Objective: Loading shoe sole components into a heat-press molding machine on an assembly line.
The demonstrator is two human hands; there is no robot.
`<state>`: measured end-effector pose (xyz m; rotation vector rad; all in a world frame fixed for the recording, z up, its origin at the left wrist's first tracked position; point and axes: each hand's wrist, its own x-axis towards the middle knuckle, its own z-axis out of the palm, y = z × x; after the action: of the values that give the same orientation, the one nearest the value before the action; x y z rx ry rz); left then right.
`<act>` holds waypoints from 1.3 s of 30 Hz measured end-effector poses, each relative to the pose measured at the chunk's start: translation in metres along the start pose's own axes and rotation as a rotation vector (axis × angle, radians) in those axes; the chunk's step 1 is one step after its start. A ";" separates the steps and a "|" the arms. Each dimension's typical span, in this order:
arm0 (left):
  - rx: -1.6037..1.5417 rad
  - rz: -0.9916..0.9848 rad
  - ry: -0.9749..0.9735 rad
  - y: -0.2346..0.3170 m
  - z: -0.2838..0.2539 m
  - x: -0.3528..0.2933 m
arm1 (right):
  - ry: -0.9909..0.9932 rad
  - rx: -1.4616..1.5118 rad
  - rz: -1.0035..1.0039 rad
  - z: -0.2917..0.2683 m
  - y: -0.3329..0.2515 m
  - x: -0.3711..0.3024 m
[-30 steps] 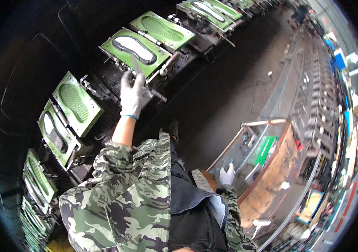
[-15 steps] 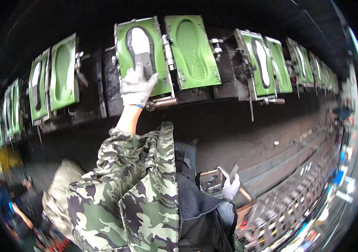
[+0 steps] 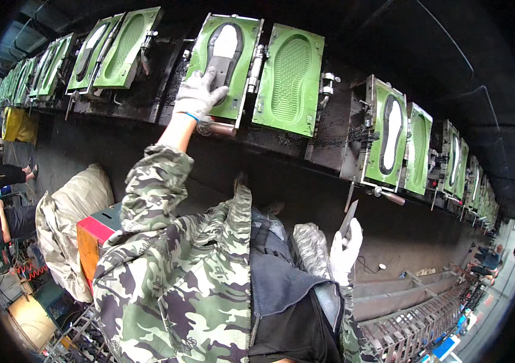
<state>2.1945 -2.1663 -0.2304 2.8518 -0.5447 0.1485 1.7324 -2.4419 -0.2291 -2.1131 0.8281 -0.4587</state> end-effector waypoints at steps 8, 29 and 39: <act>-0.623 -0.178 0.182 -0.012 -0.059 -0.090 | 0.170 0.420 -0.082 -0.044 0.044 0.035; -0.552 -0.888 -0.449 0.254 0.086 -0.510 | 0.127 -0.361 -0.342 -0.085 0.058 0.219; -0.628 -0.912 -0.423 0.247 0.102 -0.515 | 0.016 -0.545 -0.355 -0.084 0.029 0.227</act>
<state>1.6309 -2.2342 -0.3510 2.2158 0.5798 -0.6611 1.8365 -2.6597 -0.1916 -2.7876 0.6313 -0.4689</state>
